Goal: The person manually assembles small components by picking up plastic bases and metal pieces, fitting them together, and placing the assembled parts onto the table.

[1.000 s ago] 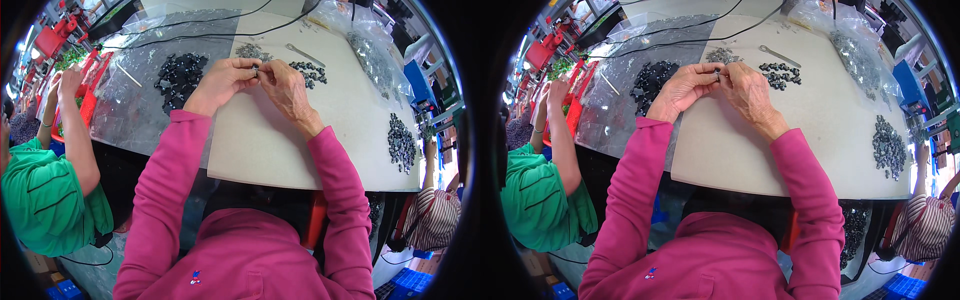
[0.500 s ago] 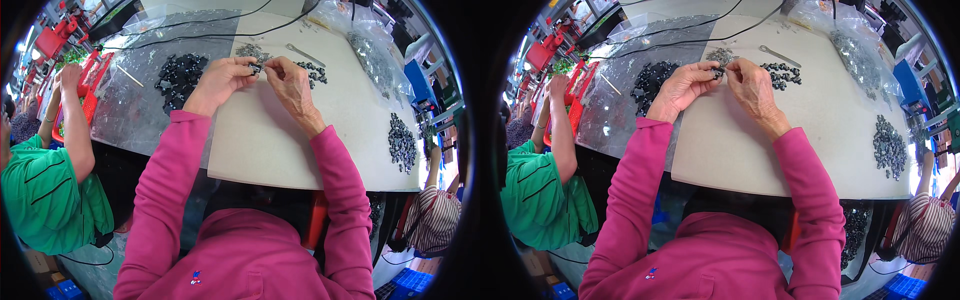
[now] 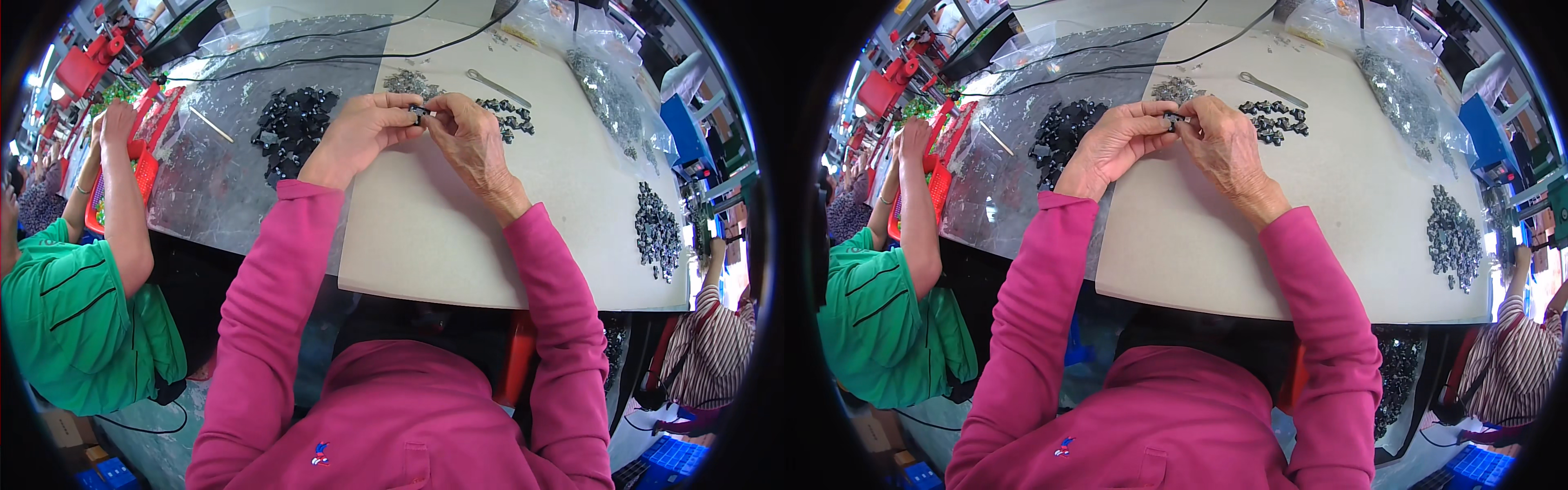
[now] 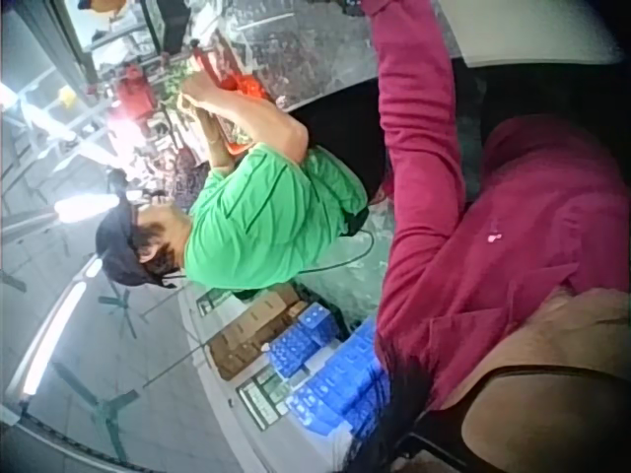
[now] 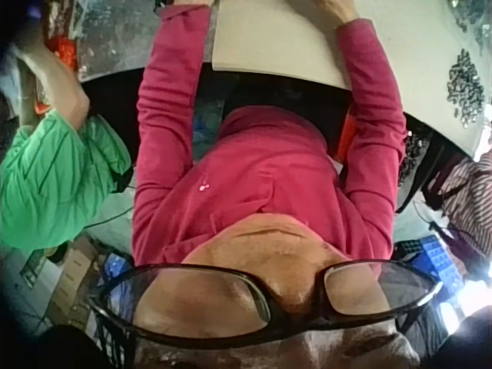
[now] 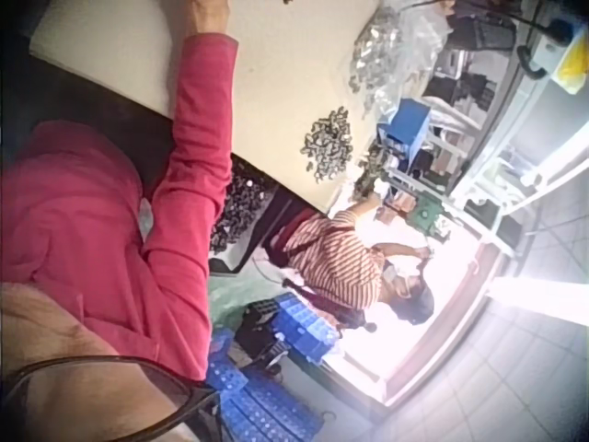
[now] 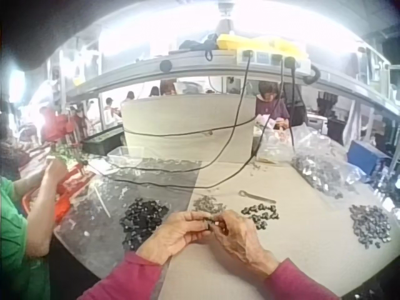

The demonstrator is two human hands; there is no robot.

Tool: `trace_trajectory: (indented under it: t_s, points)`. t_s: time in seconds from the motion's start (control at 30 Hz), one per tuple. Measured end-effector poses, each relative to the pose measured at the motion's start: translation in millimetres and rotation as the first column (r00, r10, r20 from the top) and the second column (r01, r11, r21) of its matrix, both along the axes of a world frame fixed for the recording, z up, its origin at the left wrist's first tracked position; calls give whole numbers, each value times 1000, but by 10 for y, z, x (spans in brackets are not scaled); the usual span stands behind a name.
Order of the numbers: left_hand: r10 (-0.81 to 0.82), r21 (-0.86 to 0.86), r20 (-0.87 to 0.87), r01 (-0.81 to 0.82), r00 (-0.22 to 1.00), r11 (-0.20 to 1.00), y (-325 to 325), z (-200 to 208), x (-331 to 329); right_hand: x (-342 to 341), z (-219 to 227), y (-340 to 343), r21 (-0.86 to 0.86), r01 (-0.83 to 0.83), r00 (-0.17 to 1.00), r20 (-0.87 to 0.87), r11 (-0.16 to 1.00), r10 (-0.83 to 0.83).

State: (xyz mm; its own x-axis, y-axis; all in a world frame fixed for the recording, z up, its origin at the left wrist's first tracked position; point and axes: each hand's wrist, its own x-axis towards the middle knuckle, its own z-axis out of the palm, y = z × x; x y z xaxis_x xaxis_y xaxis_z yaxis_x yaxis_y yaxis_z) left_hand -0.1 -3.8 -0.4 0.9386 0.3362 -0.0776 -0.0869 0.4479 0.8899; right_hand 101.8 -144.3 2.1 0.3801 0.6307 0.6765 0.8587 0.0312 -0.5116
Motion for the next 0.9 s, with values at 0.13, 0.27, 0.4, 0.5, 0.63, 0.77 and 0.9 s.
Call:
trace_trajectory:
  t_s: [0.13, 0.27, 0.4, 0.5, 0.63, 0.77, 0.9]
  points:
    - [20, 10, -6, -20, 1000, 1000, -5, 9, -6, -7, 4, 0, 0, -5, 1000, -5, 1000, 5]
    - [19, 7, -2, -18, 1000, 1000, 14, 13, -16, -7, 13, 0, -3, -16, 995, -95, 1000, 16]
    - [32, 2, 5, -32, 999, 999, 12, 21, -15, 29, 0, -1, -23, -37, 962, -272, 999, 30]
    - [40, -11, 6, -40, 999, 999, 21, 4, -13, 36, 5, 3, -43, -92, 899, -434, 995, 64]
    - [17, 6, 19, -17, 1000, 1000, 35, -21, -10, 30, 41, -6, -123, -126, 842, -538, 984, 41]
    - [24, 111, -34, -20, 999, 994, -21, 11, -9, 40, 84, -32, -163, -125, 771, -637, 979, -8]
    - [-12, 81, 8, 11, 1000, 997, -30, 19, -10, 50, 135, -57, -154, -159, 698, -717, 975, 0]
